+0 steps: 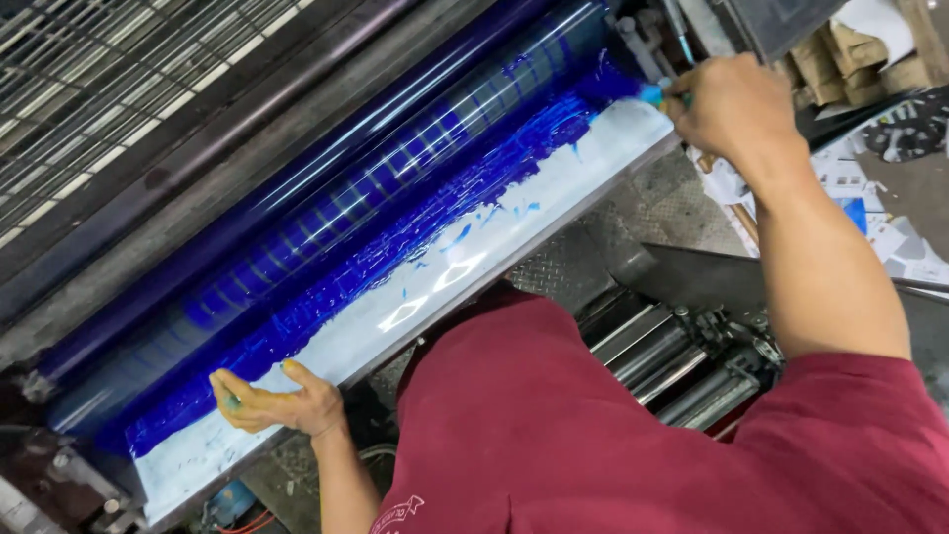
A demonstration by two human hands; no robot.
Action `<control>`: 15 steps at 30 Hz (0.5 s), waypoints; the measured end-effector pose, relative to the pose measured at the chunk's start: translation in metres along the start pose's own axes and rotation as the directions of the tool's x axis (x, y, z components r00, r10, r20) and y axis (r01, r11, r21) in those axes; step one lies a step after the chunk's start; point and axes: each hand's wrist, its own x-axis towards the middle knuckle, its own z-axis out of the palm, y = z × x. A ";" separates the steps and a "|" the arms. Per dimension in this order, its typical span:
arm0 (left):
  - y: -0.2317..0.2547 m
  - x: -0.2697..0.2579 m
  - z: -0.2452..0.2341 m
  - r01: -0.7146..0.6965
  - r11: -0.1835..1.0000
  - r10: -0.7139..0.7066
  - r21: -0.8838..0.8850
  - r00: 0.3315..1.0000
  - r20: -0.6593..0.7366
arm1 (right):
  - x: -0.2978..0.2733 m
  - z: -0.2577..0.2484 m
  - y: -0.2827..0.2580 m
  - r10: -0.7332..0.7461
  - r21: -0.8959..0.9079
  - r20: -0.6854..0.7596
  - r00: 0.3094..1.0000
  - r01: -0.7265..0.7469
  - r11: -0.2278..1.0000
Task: Applying blue ink to the rollers of an offset printing machine and cleaning the edges.
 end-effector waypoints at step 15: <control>0.002 0.002 0.007 -0.001 1.000 0.001 -0.019 1.000 -0.029 | -0.016 0.038 -0.020 0.036 0.121 -0.015 0.999 -0.034 0.992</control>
